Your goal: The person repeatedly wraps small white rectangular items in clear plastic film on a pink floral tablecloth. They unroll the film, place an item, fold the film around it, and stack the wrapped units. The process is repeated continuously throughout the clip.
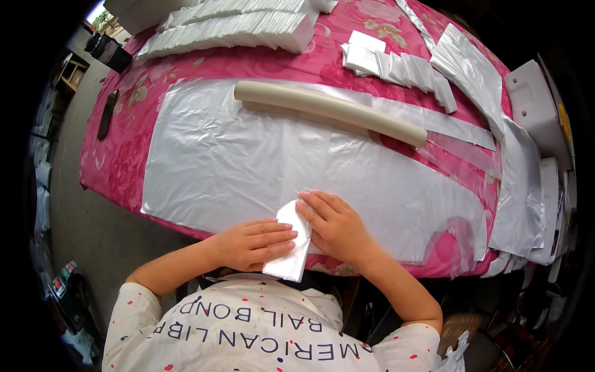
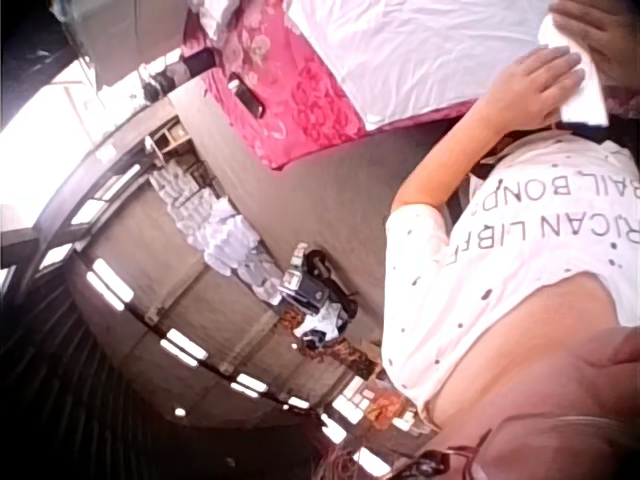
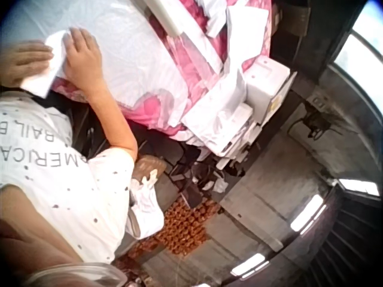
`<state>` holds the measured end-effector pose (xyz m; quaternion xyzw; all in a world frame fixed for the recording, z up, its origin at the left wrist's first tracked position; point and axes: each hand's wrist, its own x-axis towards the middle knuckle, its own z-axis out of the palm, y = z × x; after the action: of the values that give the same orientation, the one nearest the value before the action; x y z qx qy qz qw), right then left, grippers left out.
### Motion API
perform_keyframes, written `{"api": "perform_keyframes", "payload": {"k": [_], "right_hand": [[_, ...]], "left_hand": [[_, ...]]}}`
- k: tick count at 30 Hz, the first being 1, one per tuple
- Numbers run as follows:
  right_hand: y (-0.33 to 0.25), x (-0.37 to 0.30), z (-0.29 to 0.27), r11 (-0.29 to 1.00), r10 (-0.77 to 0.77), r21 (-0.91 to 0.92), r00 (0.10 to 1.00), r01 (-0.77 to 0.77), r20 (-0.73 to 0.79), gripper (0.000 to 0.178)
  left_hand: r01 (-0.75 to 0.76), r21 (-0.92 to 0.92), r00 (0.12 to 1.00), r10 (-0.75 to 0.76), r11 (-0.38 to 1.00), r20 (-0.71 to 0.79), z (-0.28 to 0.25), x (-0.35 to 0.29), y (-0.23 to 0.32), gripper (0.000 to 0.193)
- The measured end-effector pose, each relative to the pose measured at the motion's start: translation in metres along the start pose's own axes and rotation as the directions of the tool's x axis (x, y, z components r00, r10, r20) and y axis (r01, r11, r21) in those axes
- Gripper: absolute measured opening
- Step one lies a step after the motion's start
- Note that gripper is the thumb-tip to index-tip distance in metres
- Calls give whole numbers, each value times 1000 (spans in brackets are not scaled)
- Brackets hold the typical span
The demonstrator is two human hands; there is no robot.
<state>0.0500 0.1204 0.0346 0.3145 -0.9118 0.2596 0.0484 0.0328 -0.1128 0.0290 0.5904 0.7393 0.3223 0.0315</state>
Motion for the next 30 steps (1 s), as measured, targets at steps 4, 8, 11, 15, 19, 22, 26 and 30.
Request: {"api": "perform_keyframes", "payload": {"k": [4,8,11,15,19,22,26,30], "right_hand": [[2,-4,8,994,6,-105,996,-16,-93,40],[4,1,5,997,17,-70,988,-28,-152,32],[7,7,-1,992,113,70,980,-103,-163,25],[15,21,-6,838,450,374,891,-397,-64,11],[22,38,-14,521,698,499,682,-693,217,20],[25,45,-17,410,728,528,616,-744,301,23],[24,49,-21,388,741,483,577,-785,342,22],[18,39,-15,549,724,422,663,-722,192,29]], "left_hand": [[157,188,984,-171,970,58,-2,12,-15,67],[169,164,985,-174,972,16,-5,17,-22,75],[264,6,964,-263,965,-34,-5,21,-29,72],[443,-415,836,-533,795,-128,-7,31,-32,64],[448,-378,700,-581,810,-415,-7,37,-34,66],[312,6,924,-302,950,-235,-1,35,-32,72],[418,240,898,-438,876,35,20,41,-18,78],[407,299,898,-438,863,41,22,41,-19,77]]}}
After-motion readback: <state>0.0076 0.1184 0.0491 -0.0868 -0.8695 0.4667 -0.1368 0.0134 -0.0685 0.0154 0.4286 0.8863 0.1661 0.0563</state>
